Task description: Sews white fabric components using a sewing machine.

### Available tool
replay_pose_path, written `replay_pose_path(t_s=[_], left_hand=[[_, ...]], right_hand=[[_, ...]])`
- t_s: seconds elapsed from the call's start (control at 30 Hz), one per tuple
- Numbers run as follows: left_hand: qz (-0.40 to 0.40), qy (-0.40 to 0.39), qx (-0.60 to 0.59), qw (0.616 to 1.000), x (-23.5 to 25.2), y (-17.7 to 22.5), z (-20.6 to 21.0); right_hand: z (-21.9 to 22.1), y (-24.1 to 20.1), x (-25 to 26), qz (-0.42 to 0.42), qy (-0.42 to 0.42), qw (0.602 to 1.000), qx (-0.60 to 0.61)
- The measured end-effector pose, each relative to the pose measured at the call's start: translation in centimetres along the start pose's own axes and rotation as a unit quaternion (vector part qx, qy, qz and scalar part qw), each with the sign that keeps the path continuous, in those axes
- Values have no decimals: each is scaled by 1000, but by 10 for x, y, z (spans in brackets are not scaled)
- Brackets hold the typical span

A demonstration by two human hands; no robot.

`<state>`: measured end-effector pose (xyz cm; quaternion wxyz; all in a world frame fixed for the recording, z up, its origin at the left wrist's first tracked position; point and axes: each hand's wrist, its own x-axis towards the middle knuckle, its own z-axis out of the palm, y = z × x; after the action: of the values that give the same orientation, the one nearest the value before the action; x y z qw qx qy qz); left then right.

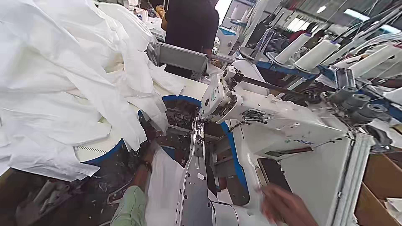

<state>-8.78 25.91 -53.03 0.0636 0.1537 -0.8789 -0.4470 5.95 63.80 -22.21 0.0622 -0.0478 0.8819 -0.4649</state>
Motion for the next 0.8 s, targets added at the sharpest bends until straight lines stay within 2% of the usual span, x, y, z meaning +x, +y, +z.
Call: replay_pose_path(t_s=[0.03, 0.07, 0.1, 0.13, 0.17, 0.2, 0.23, 0.27, 0.3, 0.33, 0.37, 0.4, 0.47, 0.5, 0.53, 0.57, 0.6, 0.67, 0.7, 0.73, 0.8], left_hand=[[-40, -90, -78, 992, 18, 42, -19], [-42, -119, -163, 978, 28, 95, -40], [-4, -117, -252, 961, 27, 150, -62], [65, -97, -322, 939, 16, 195, -88], [145, -69, -352, 922, -5, 225, -114], [220, -7, -340, 914, -26, 242, -137], [265, 77, -296, 914, -40, 245, -157], [260, 145, -237, 925, -48, 235, -170], [197, 178, -180, 947, -55, 217, -172], [105, 174, -135, 970, -58, 196, -167], [10, 137, -98, 986, -64, 172, -156], [-66, 86, -60, 992, -74, 150, -144], [-161, -23, 5, 987, -101, 119, -121], [-192, -92, 33, 977, -116, 105, -113], [-215, -172, 57, 960, -123, 93, -111], [-214, -235, 72, 945, -118, 84, -110], [-192, -274, 69, 940, -108, 82, -108], [-98, -295, -10, 950, -80, 114, -120], [-42, -296, -99, 949, -71, 143, -127], [8, -316, -208, 925, -71, 175, -132], [35, -459, -381, 802, -87, 219, -135]], right_hand=[[26, 10, 63, -43, 3, 999, -31], [52, 24, 119, -57, -33, 996, -61], [75, 33, 159, -48, -90, 991, -86], [97, 29, 178, -17, -136, 986, -94], [116, 7, 172, 69, -161, 980, -90], [127, -22, 158, 168, -155, 972, -61], [134, -33, 152, 204, -126, 971, -15], [140, -32, 157, 195, -97, 975, 38], [142, -20, 171, 160, -90, 982, 54], [138, 1, 196, 107, -94, 989, 27], [131, 25, 221, 68, -111, 990, -47], [119, 38, 236, 64, -152, 973, -161], [90, 37, 229, 132, -303, 869, -367], [82, 35, 202, 176, -352, 815, -424], [80, 34, 171, 206, -371, 789, -444], [77, 31, 146, 223, -366, 789, -440], [72, 22, 131, 219, -336, 814, -419], [72, -6, 110, 130, -192, 922, -312], [81, -19, 103, 37, -106, 965, -236], [96, -24, 97, -69, -38, 984, -158], [122, -26, 83, -233, 42, 968, -88]])
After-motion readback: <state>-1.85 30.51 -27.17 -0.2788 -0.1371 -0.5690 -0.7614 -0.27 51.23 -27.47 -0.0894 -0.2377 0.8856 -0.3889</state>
